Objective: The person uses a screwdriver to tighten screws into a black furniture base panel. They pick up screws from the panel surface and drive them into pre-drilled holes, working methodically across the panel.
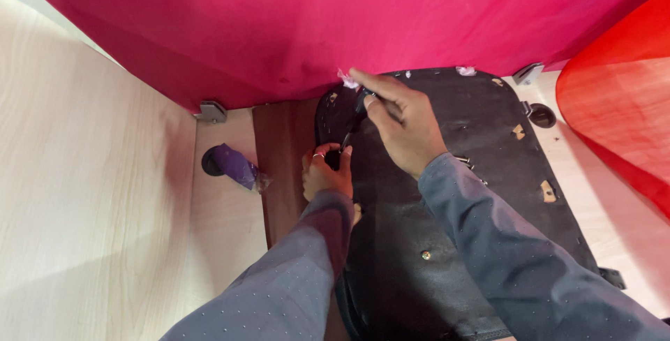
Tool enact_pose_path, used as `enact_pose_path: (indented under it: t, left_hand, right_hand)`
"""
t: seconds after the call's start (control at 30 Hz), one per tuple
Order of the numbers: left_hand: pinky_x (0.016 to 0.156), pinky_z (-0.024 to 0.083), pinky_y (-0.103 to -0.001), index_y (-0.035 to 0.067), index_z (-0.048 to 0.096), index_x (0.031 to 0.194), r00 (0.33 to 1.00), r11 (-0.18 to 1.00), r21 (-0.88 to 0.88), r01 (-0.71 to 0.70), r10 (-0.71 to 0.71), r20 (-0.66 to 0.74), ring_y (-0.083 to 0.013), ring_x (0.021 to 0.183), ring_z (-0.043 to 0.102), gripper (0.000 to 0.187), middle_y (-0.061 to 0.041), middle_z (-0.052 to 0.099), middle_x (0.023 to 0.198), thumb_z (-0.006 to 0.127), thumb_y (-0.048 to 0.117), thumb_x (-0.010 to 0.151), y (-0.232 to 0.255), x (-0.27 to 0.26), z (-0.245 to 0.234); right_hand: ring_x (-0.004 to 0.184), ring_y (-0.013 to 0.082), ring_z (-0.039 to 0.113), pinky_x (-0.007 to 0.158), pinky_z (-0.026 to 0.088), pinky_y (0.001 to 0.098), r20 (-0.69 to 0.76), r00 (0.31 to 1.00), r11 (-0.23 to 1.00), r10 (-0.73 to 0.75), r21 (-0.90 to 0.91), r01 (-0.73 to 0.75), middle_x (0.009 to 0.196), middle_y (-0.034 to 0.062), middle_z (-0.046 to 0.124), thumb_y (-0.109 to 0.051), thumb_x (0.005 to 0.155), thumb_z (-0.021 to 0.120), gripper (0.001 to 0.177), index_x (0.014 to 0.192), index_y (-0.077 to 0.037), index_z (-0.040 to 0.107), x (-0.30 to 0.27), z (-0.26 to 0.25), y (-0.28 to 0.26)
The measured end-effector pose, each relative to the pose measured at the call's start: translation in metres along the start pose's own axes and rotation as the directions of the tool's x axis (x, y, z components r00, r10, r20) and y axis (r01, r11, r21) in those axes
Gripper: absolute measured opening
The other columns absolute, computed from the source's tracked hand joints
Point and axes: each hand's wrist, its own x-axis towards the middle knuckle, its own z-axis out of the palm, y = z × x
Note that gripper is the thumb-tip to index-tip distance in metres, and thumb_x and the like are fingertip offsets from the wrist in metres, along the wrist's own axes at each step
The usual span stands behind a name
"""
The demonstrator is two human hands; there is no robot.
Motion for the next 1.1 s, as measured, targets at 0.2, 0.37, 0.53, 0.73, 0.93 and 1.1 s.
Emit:
enact_pose_path:
  t: [0.2, 0.37, 0.53, 0.73, 0.93, 1.1]
  left_hand:
    - [0.095, 0.053, -0.051, 0.034, 0.068, 0.125, 0.982, 0.975, 0.222, -0.029, -0.014, 0.187, -0.0306, 0.121, 0.06, 0.048, -0.001, 0.059, 0.129, 0.08, 0.05, 0.081, 0.011, -0.009, -0.021]
    - [0.107, 0.047, -0.054, 0.048, 0.029, 0.155, 0.916, 0.966, 0.257, -0.005, -0.099, 0.39, -0.0393, 0.137, 0.048, 0.104, -0.014, 0.041, 0.151, 0.089, 0.053, 0.071, 0.013, -0.027, -0.04]
    - [0.114, 0.041, -0.058, 0.048, 0.003, 0.161, 0.849, 0.963, 0.27, -0.011, -0.134, 0.511, -0.049, 0.147, 0.033, 0.14, -0.024, 0.023, 0.163, 0.1, 0.046, 0.059, 0.019, -0.029, -0.045]
    - [0.117, 0.04, -0.058, 0.048, -0.016, 0.161, 0.761, 0.935, 0.347, -0.078, -0.169, 0.627, -0.0511, 0.147, 0.035, 0.162, -0.031, 0.018, 0.164, 0.101, 0.042, 0.05, 0.017, -0.021, -0.05]
    - [0.12, 0.035, -0.055, 0.042, -0.023, 0.161, 0.766, 0.946, 0.318, -0.064, -0.158, 0.623, -0.0485, 0.151, 0.024, 0.164, -0.036, 0.009, 0.164, 0.103, 0.042, 0.056, -0.005, -0.008, -0.037]
    - [0.109, 0.053, -0.039, 0.003, 0.031, 0.152, 0.836, 0.975, 0.047, 0.217, -0.21, 0.507, -0.0294, 0.124, 0.072, 0.138, -0.018, 0.077, 0.128, 0.097, 0.043, 0.037, -0.031, -0.022, -0.024]
  right_hand:
    - [0.119, 0.009, 0.065, 0.106, 0.052, 0.0259, -0.022, 1.0, 0.998, 0.012, -0.065, -0.014, 0.128, 0.0047, 0.071, -0.001, 0.099, 0.062, 0.041, 0.139, -0.008, 0.065, -0.001, 0.003, 0.002]
    - [0.123, 0.0097, 0.062, 0.108, 0.049, 0.0265, -0.019, 1.0, 1.0, 0.007, 0.031, -0.006, 0.138, 0.007, 0.067, 0.002, 0.102, 0.056, 0.044, 0.144, -0.008, 0.06, 0.001, 0.002, 0.008]
    - [0.123, 0.0089, 0.061, 0.106, 0.049, 0.0254, 0.01, 0.997, 0.997, -0.071, 0.03, 0.071, 0.137, 0.0073, 0.066, 0.005, 0.102, 0.053, 0.046, 0.147, -0.009, 0.058, -0.008, 0.004, 0.01]
    - [0.105, 0.0075, 0.062, 0.088, 0.053, 0.0222, -0.066, 0.993, 0.986, -0.093, -0.143, 0.083, 0.128, 0.0048, 0.068, 0.002, 0.104, 0.054, 0.044, 0.144, -0.014, 0.061, -0.023, 0.004, 0.005]
    - [0.093, 0.01, 0.062, 0.083, 0.054, 0.024, -0.021, 0.992, 0.982, -0.122, -0.144, 0.118, 0.123, 0.006, 0.07, 0.003, 0.103, 0.057, 0.042, 0.141, -0.014, 0.064, -0.024, 0.0, 0.011]
    - [0.095, 0.0104, 0.064, 0.085, 0.059, 0.0258, -0.021, 0.997, 0.996, -0.077, -0.056, 0.076, 0.124, 0.0068, 0.067, 0.004, 0.102, 0.056, 0.042, 0.139, -0.013, 0.063, -0.033, -0.004, 0.016]
